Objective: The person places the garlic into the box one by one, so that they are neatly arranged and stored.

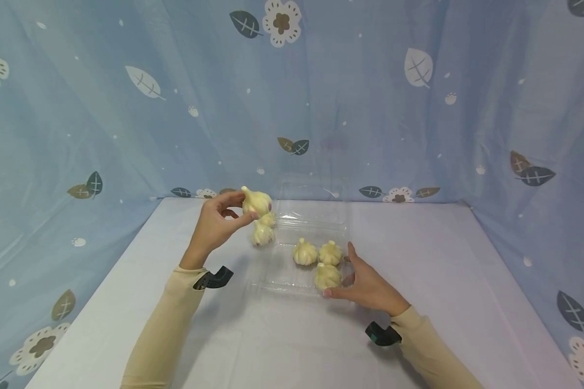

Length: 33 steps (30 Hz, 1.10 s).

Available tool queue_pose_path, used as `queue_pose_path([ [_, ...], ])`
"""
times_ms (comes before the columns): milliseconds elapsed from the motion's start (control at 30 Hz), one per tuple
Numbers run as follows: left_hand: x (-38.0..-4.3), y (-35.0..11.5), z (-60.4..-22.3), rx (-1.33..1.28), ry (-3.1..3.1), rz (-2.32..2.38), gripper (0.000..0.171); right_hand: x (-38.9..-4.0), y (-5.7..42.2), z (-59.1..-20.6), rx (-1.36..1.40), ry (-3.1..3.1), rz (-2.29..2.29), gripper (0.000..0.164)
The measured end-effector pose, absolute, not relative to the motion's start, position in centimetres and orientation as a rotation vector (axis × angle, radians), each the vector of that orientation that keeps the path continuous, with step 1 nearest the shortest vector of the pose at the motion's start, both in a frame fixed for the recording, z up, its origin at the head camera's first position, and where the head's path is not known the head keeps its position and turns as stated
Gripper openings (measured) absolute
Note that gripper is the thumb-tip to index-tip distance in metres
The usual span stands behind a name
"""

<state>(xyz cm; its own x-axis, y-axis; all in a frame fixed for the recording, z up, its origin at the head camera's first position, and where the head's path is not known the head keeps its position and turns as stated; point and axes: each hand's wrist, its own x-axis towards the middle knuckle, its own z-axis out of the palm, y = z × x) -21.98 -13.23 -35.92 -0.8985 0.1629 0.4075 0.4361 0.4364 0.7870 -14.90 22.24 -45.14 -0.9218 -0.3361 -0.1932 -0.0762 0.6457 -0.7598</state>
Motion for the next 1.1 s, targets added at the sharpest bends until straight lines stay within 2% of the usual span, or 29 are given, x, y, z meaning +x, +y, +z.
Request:
queue_pose_path([
  [1100,-20.3,-10.5,-39.2,-0.702,-2.523,-1.477,0.048,-14.8,22.3,-45.1,-0.327,2.519,-1.203,0.131],
])
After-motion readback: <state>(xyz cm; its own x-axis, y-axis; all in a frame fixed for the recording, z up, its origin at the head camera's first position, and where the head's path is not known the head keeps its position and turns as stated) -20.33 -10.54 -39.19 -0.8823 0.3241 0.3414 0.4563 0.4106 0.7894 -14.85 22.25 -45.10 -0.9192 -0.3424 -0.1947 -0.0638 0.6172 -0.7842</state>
